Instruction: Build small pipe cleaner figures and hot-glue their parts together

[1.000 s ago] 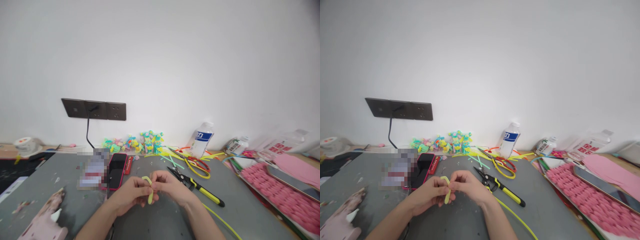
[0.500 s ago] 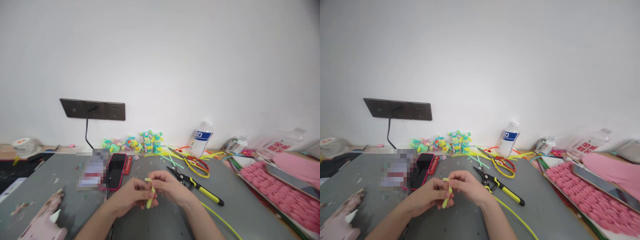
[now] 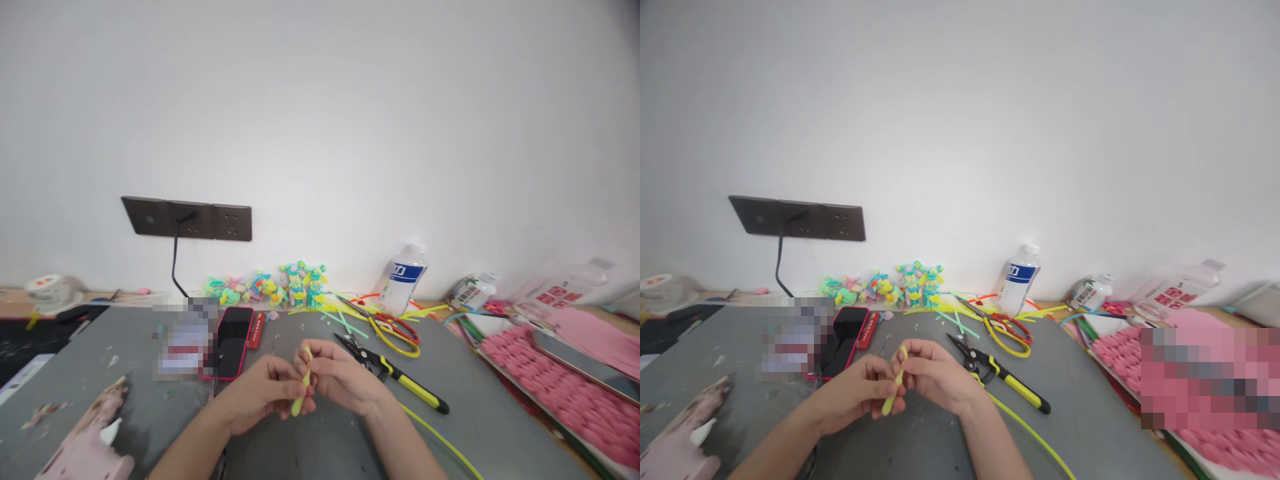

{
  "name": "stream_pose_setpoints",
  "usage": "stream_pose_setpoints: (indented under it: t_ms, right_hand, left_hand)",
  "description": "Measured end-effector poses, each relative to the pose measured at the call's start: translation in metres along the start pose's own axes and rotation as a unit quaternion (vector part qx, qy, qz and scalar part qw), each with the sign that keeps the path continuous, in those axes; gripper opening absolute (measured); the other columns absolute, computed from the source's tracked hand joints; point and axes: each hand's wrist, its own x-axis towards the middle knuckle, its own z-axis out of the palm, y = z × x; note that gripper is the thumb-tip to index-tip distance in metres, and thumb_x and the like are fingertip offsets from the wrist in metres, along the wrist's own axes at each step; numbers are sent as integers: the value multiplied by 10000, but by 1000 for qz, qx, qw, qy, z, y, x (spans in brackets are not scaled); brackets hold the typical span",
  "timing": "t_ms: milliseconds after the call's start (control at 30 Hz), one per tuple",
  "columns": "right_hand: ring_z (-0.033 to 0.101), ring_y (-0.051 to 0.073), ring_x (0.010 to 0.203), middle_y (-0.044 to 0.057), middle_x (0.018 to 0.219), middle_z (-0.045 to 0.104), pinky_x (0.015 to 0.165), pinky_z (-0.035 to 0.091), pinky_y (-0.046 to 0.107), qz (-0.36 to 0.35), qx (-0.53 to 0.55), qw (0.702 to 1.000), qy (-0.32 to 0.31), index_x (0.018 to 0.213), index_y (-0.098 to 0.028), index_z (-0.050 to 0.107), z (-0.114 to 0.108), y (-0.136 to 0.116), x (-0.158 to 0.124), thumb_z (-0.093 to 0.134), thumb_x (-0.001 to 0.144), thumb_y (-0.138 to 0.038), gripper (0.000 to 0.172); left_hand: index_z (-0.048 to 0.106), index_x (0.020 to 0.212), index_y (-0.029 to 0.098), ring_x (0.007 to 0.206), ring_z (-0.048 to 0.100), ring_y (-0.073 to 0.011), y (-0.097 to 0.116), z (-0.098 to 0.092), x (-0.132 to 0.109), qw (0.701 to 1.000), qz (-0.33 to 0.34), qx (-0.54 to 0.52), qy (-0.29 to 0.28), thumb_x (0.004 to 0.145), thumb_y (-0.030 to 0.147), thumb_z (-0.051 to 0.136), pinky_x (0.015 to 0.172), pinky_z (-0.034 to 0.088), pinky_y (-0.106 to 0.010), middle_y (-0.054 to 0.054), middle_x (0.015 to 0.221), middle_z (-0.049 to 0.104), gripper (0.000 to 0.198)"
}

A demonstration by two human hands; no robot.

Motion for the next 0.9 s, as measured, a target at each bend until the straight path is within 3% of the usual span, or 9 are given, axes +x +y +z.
stream_pose_setpoints:
  t_ms: [567, 767, 900]
  right_hand:
    - [462, 67, 557, -17, 674, 604, 554, 329, 194, -14, -12, 999, 31, 742, -138, 631, -7, 0, 0, 879, 655, -310, 314]
    - [399, 63, 515, -35, 641, 599, 529, 299, 198, -53, -54, 990, 115, 713, -152, 651, -7, 3, 6, 896, 617, -310, 307]
    - [417, 77, 530, -25, 656, 617, 542, 326, 210, -116, -107, 971, 182, 679, -167, 644, -6, 5, 11, 896, 594, -339, 317]
  left_hand:
    - [762, 704, 113, 559, 597, -100, 0, 1, -1, 1000, -1, 5, -21, 617, 387, 874, 503, 357, -187, -80, 652, 733, 309]
    - [756, 705, 115, 555, 592, -101, 0, 0, 1, 1000, 5, -5, -3, 606, 386, 881, 492, 354, -184, -80, 658, 733, 315]
    - [749, 689, 109, 547, 572, -90, 2, 1, 3, 999, 31, -25, 35, 601, 392, 887, 506, 371, -181, -75, 659, 722, 326]
